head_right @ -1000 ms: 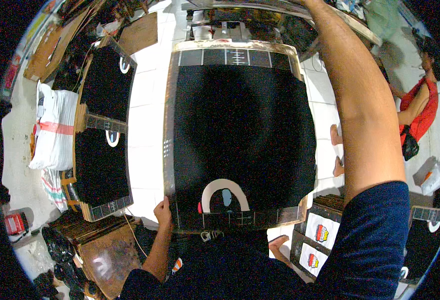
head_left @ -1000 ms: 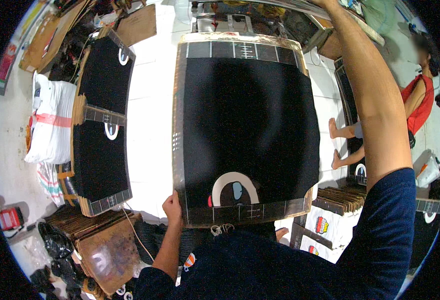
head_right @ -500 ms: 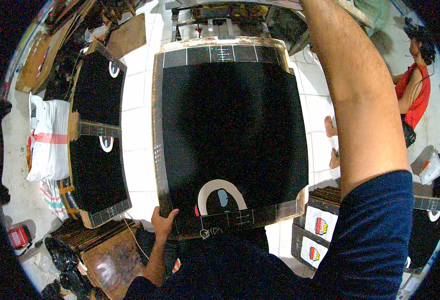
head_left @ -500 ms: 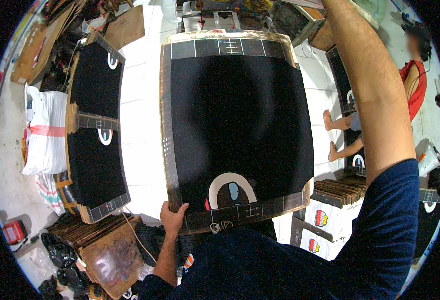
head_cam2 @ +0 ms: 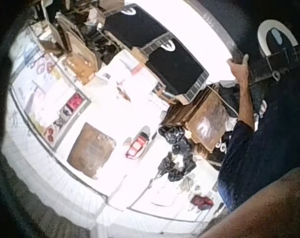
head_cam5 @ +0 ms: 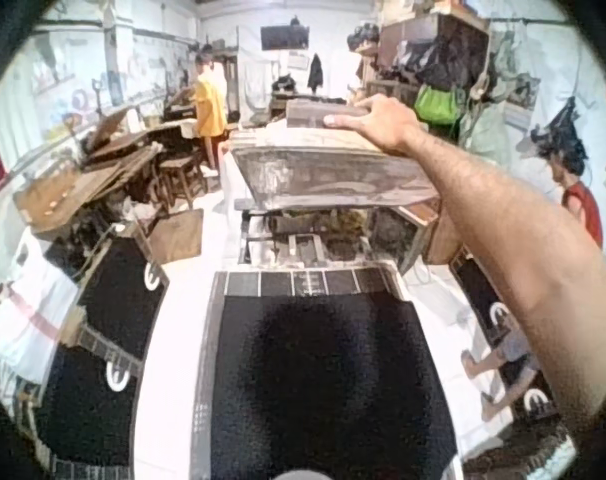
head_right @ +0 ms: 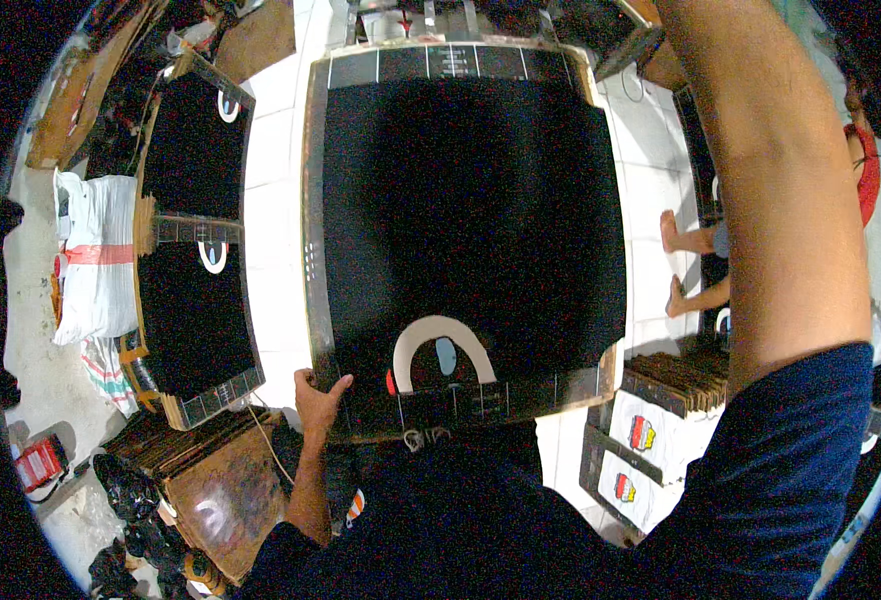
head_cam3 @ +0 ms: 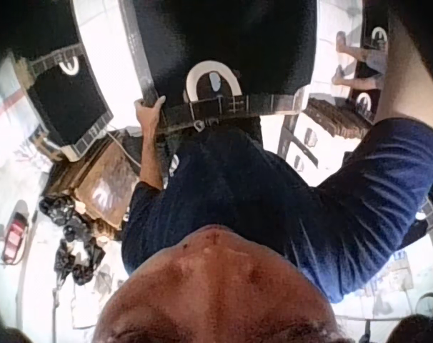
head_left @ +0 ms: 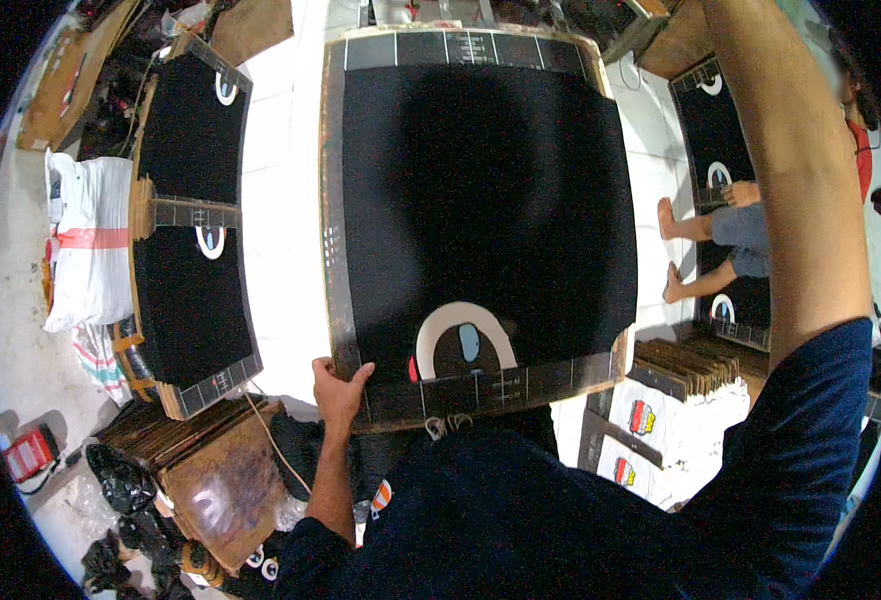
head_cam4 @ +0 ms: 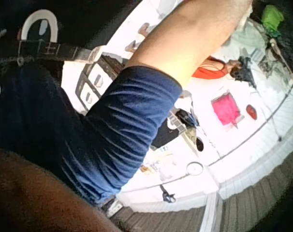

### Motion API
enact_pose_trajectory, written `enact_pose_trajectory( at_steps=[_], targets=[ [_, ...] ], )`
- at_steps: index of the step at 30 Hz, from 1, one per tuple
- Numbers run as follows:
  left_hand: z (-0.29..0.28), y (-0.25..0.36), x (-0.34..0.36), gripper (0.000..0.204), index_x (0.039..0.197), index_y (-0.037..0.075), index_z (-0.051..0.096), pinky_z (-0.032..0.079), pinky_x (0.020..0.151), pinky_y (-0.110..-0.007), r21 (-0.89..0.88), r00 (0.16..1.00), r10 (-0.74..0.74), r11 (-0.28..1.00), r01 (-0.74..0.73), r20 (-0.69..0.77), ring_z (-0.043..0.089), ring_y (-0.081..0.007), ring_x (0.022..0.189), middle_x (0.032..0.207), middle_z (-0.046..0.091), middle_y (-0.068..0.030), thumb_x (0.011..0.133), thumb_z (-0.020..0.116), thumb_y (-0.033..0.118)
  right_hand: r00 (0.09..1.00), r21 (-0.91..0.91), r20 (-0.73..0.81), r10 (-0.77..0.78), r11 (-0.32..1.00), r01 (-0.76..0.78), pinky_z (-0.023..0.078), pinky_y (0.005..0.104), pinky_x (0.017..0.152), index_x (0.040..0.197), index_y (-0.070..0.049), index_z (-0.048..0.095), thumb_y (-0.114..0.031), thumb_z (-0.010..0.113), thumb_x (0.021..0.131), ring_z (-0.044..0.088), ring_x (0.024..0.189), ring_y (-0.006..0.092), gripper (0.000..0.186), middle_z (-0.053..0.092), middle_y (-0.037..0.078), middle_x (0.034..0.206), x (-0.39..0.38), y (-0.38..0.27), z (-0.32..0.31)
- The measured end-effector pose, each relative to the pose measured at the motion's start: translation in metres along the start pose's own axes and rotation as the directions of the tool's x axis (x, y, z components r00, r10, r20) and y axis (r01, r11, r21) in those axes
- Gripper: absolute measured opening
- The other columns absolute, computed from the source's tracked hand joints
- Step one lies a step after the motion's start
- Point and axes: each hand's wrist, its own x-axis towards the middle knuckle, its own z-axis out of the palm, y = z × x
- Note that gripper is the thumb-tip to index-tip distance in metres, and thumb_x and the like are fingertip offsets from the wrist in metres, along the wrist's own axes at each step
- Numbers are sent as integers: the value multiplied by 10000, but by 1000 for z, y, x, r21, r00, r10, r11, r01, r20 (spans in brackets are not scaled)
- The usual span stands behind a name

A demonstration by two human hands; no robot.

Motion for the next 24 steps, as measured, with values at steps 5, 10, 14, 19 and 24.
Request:
enact_pose_trajectory(
  at_steps=[5,10,14,19,24],
  targets=[
    [17,-6,8,769,1125,-14,569,522,842,-479,33,996,-51,998,53,-70,658,-377,945,1002,663,-194,668,955,469,987,-56,118,106,993,-100,539,446,998,1264,-109,748,-851,660,736,700,1142,348,914,720,222,1248,3,-7,-12],
    [34,-14,17,788,1124,-11,601,482,919,-501,121,979,104,989,-84,-177,595,-380,1078,1103,600,-186,657,941,525,996,-53,18,93,994,-92,560,456,937,1131,-122,793,-886,636,709,727,1037,365,887,760,211,1081,-7,-12,-11],
    [21,56,52,871,1319,-35,563,438,1014,-566,94,924,272,962,-255,-270,571,-412,1212,1275,604,-212,740,886,529,998,-139,-69,10,990,-20,556,485,862,1162,-116,752,-897,634,716,718,1033,346,906,761,159,1078,-30,-3,17],
    [-6,275,118,878,1443,-68,472,470,1098,-472,-781,857,463,440,-444,-227,545,-379,1351,1438,540,-282,904,755,564,936,-26,-284,-208,978,209,536,471,770,1005,-131,760,-784,716,762,715,875,341,698,746,116,904,-109,9,59],
    [16,388,129,785,1501,67,454,390,1134,-561,-942,952,248,-238,237,177,511,-335,1327,1562,436,-148,1006,446,676,981,26,-123,-149,988,153,468,491,833,970,-131,716,-679,807,692,653,907,291,621,696,90,925,-239,3,128]
  ],
)
